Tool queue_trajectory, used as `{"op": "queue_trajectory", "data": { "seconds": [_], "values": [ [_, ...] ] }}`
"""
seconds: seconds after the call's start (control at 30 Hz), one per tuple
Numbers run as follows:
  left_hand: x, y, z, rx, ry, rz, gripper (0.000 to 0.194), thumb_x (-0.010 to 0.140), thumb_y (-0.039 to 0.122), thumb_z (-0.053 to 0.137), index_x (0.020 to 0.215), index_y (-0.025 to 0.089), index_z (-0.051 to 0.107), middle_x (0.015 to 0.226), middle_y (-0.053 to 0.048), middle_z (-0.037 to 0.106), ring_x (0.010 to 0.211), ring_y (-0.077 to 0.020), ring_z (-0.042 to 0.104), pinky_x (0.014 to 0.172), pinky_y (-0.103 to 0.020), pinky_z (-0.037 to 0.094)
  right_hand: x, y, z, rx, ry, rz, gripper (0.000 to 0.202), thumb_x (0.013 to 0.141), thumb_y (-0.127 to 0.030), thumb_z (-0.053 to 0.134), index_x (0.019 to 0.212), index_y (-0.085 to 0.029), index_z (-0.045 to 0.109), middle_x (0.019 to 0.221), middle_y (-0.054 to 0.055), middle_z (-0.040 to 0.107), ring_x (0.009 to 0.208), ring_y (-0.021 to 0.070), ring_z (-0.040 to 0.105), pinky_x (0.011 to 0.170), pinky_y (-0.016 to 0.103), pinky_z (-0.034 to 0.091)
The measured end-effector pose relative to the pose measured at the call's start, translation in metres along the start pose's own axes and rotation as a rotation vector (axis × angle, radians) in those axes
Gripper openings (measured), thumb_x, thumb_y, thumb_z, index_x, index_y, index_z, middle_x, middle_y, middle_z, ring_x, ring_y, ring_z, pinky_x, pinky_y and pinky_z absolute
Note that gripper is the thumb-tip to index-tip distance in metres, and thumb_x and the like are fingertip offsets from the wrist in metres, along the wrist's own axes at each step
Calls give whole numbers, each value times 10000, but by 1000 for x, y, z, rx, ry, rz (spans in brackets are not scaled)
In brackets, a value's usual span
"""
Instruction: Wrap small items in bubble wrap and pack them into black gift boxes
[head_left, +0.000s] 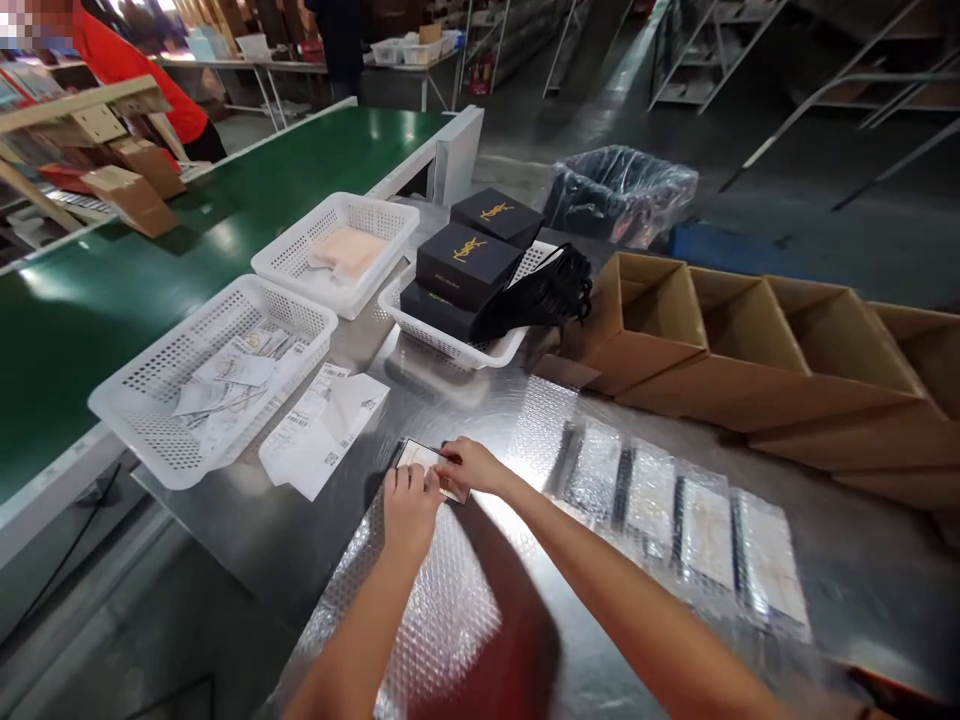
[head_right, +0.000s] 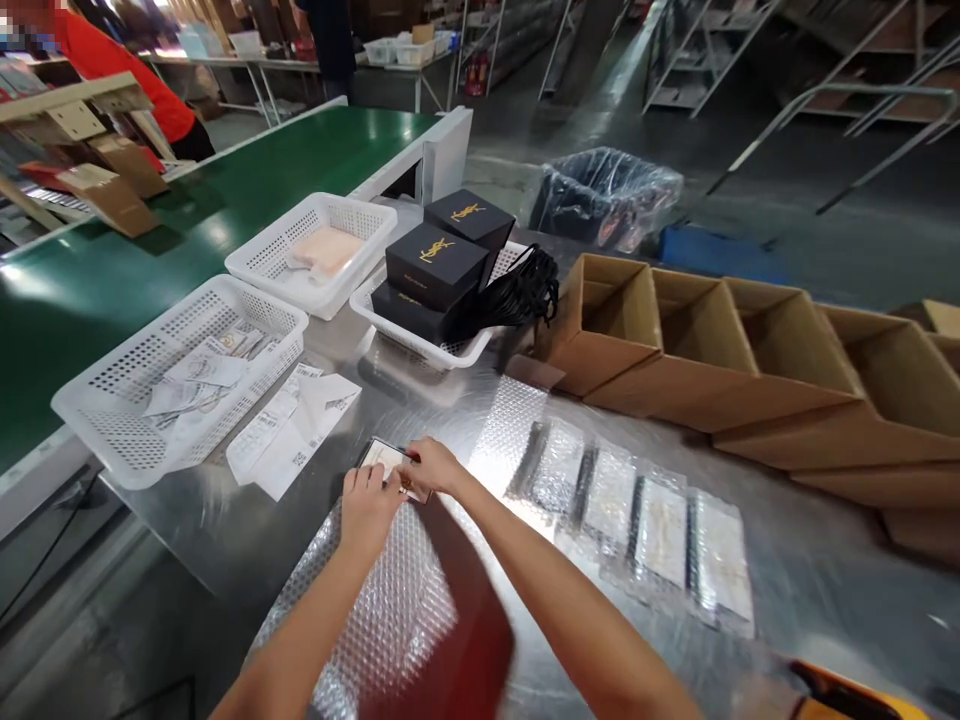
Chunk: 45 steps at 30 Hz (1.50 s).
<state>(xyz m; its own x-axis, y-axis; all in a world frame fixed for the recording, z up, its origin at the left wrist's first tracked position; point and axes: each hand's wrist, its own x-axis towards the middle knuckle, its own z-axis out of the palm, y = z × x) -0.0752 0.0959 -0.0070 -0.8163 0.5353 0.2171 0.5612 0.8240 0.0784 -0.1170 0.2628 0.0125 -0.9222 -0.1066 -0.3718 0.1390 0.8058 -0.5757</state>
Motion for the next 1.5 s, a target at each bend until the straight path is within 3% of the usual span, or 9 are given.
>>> {"op": "queue_trajectory", "data": {
  "seconds": [0.13,0.23,0.37,0.6,0.8,0.97,1.1,1.3,1.5],
  "values": [
    [25,-13,-16,-43,-98,87,393,773,368,787,1065,134,670,910,-108,675,830,-260,638,896,-470,497,-14,-6,2,-83,54,39,159,692,-133,701,846,-162,733,880,40,627,762,156,559,653,240,384],
    [47,-21,-24,-76,-138,221,681,622,354,896,1203,132,619,1220,-192,652,1092,-335,624,1040,-532,431,-23,-13,8,-105,100,34,172,698,-111,695,855,-174,727,876,41,617,777,166,561,646,244,384],
    [40,-32,-12,-146,-187,350,630,749,249,771,1332,135,560,1242,-158,690,1213,-298,606,1181,-562,307,-43,-25,34,-204,301,-5,109,801,-95,638,835,-176,703,871,66,622,832,200,565,690,277,420],
    [-37,-38,24,-105,321,319,400,941,65,415,1311,75,566,1306,-174,673,1314,-255,565,1108,-467,481,-80,-36,95,-391,571,-199,250,952,-83,476,1032,-189,687,865,76,636,773,221,547,712,352,467],
    [-44,-42,30,-237,315,278,252,950,93,487,1086,171,685,1193,-135,729,1256,-247,615,1053,-465,545,-93,-38,82,-305,421,-222,272,955,-108,460,1078,-157,698,1012,117,692,889,235,601,806,360,503],
    [-49,-37,34,-291,237,165,259,939,114,531,1083,226,714,1083,-93,762,1160,-246,673,1061,-517,523,-55,-21,37,65,150,-149,210,831,-193,697,1040,-201,704,981,46,698,917,205,625,827,325,504],
    [-59,-31,31,-243,220,113,285,952,128,501,1124,217,710,1103,-105,761,1092,-242,701,1038,-509,528,-30,-4,33,300,-121,-133,406,726,-230,789,1109,-174,669,1002,39,699,916,204,641,830,324,510],
    [-100,-13,6,-114,221,42,362,922,58,462,1219,122,659,1189,-160,728,1224,-277,630,1093,-516,462,-57,-15,68,77,-5,-160,532,772,-246,696,1284,-186,563,1258,102,631,1092,258,580,957,384,457],
    [-134,23,-7,-326,34,-341,534,836,6,450,1350,102,561,1386,-174,615,1331,-304,531,1103,-532,449,-80,-38,101,-153,148,-159,461,841,-219,615,1293,-163,545,1281,129,600,1082,278,543,925,381,431]
  ]
}}
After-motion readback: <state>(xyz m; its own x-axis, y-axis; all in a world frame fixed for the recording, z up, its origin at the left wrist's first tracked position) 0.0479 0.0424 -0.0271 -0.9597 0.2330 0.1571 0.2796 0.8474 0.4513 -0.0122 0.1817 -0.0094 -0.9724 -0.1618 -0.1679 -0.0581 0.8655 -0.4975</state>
